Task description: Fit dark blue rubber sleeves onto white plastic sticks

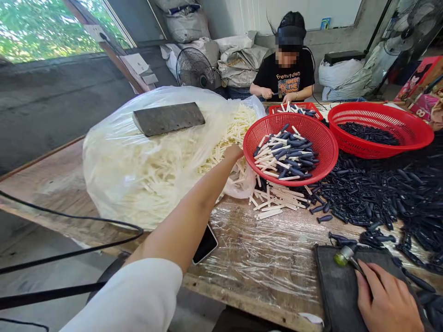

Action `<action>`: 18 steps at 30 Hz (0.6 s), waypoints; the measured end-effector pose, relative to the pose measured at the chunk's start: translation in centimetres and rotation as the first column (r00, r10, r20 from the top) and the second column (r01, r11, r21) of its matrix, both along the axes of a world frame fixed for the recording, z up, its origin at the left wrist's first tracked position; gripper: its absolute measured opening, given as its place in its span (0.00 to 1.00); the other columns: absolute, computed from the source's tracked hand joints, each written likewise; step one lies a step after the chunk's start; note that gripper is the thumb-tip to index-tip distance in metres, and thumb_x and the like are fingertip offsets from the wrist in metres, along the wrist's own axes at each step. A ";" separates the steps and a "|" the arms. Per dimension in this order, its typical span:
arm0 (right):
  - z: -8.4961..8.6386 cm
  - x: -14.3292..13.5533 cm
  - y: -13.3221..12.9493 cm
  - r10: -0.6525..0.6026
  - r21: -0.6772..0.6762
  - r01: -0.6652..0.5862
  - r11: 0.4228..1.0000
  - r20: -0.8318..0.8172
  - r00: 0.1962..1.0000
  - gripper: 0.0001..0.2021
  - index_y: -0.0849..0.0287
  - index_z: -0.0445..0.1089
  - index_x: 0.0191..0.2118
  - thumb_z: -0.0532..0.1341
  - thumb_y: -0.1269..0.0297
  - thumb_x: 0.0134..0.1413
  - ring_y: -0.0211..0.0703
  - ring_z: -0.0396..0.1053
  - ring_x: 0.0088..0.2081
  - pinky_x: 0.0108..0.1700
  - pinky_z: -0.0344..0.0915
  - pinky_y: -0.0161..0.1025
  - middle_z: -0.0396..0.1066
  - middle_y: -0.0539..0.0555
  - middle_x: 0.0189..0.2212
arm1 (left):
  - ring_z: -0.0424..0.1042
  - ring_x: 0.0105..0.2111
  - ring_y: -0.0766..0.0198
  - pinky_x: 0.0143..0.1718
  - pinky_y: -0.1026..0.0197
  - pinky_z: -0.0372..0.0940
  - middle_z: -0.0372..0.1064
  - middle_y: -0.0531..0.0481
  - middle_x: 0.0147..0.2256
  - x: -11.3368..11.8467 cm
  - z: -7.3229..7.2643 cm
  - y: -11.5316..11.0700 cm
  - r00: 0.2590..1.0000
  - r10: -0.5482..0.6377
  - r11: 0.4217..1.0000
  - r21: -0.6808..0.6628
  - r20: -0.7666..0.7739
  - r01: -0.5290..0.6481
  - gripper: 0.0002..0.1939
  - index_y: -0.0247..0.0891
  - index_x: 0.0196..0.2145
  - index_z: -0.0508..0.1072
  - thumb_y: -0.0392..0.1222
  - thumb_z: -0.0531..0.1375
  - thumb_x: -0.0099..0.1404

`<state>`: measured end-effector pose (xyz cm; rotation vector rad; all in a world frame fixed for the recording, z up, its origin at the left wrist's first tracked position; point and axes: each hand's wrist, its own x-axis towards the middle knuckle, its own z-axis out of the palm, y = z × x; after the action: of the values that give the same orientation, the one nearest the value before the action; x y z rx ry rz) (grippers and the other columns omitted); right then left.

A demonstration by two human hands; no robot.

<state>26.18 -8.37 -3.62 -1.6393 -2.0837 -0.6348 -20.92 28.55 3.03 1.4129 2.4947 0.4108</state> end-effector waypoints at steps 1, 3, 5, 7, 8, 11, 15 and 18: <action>0.1 0.0 0.1 0.004 0.004 -0.004 1.000 0.001 1.000 0.14 0.63 0.74 0.47 0.55 0.61 0.64 0.52 0.69 0.37 0.41 0.63 0.46 0.76 0.60 0.41 | 0.72 0.51 0.38 0.47 0.46 0.66 0.73 0.28 0.49 -0.2 0.1 0.2 1.000 0.020 1.000 -0.002 -0.003 -0.020 0.32 0.32 0.49 0.73 0.55 0.68 0.52; 0.2 -0.1 0.2 0.011 0.019 -0.012 1.000 0.006 1.000 0.13 0.63 0.74 0.46 0.56 0.62 0.64 0.52 0.69 0.36 0.40 0.63 0.46 0.76 0.61 0.40 | 0.72 0.51 0.37 0.47 0.45 0.66 0.73 0.28 0.49 -0.6 0.3 0.4 0.998 0.054 0.999 0.003 -0.010 -0.054 0.33 0.33 0.50 0.74 0.56 0.69 0.51; 0.4 -0.2 0.3 0.023 0.034 -0.023 0.999 0.011 1.000 0.12 0.63 0.74 0.46 0.57 0.63 0.63 0.51 0.69 0.35 0.38 0.62 0.45 0.76 0.60 0.39 | 0.72 0.50 0.36 0.46 0.44 0.67 0.73 0.28 0.48 -0.6 0.1 0.2 0.997 0.069 0.997 0.030 -0.018 -0.068 0.33 0.34 0.50 0.74 0.56 0.69 0.51; 0.4 -0.1 0.4 0.033 0.039 -0.034 0.999 0.012 0.999 0.12 0.63 0.73 0.47 0.57 0.64 0.63 0.50 0.69 0.35 0.38 0.62 0.45 0.76 0.60 0.39 | 0.71 0.51 0.36 0.46 0.44 0.66 0.71 0.28 0.49 0.0 -0.5 -0.4 0.996 0.077 0.994 0.080 -0.033 -0.074 0.32 0.35 0.53 0.72 0.57 0.66 0.55; 0.4 -0.1 0.4 0.043 0.037 -0.044 0.998 0.012 0.999 0.12 0.63 0.73 0.47 0.57 0.64 0.63 0.50 0.69 0.35 0.38 0.62 0.45 0.76 0.60 0.39 | 0.71 0.52 0.37 0.47 0.44 0.66 0.70 0.28 0.51 0.4 -1.0 -0.9 0.996 0.079 0.991 0.112 -0.044 -0.074 0.32 0.36 0.55 0.70 0.57 0.64 0.58; 0.2 0.2 0.5 0.061 0.034 -0.062 0.997 0.012 0.998 0.13 0.63 0.73 0.47 0.58 0.63 0.63 0.50 0.69 0.34 0.38 0.63 0.45 0.76 0.60 0.39 | 0.68 0.55 0.41 0.51 0.46 0.63 0.66 0.30 0.55 1.6 -2.7 -2.4 0.994 0.080 0.978 0.201 -0.075 -0.064 0.34 0.39 0.64 0.59 0.56 0.57 0.65; -0.1 0.7 0.4 0.063 0.034 -0.063 0.997 0.021 0.998 0.13 0.64 0.74 0.48 0.58 0.63 0.62 0.49 0.69 0.34 0.39 0.63 0.45 0.76 0.61 0.40 | 0.65 0.57 0.40 0.56 0.44 0.59 0.64 0.30 0.57 1.7 -3.8 -3.0 0.991 0.065 0.965 0.259 -0.113 -0.034 0.38 0.39 0.67 0.53 0.57 0.56 0.65; -0.2 0.8 0.3 0.044 0.024 -0.044 0.999 0.025 0.999 0.13 0.63 0.73 0.48 0.59 0.64 0.61 0.49 0.68 0.33 0.40 0.63 0.46 0.75 0.61 0.40 | 0.64 0.57 0.37 0.55 0.42 0.58 0.65 0.27 0.55 1.2 -3.3 -1.9 0.993 0.051 0.976 0.215 -0.104 -0.027 0.34 0.38 0.62 0.61 0.56 0.59 0.64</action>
<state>27.03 -8.03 -3.84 -1.5751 -2.1148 -0.6673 -19.69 26.67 -0.23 1.5033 2.6355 0.6425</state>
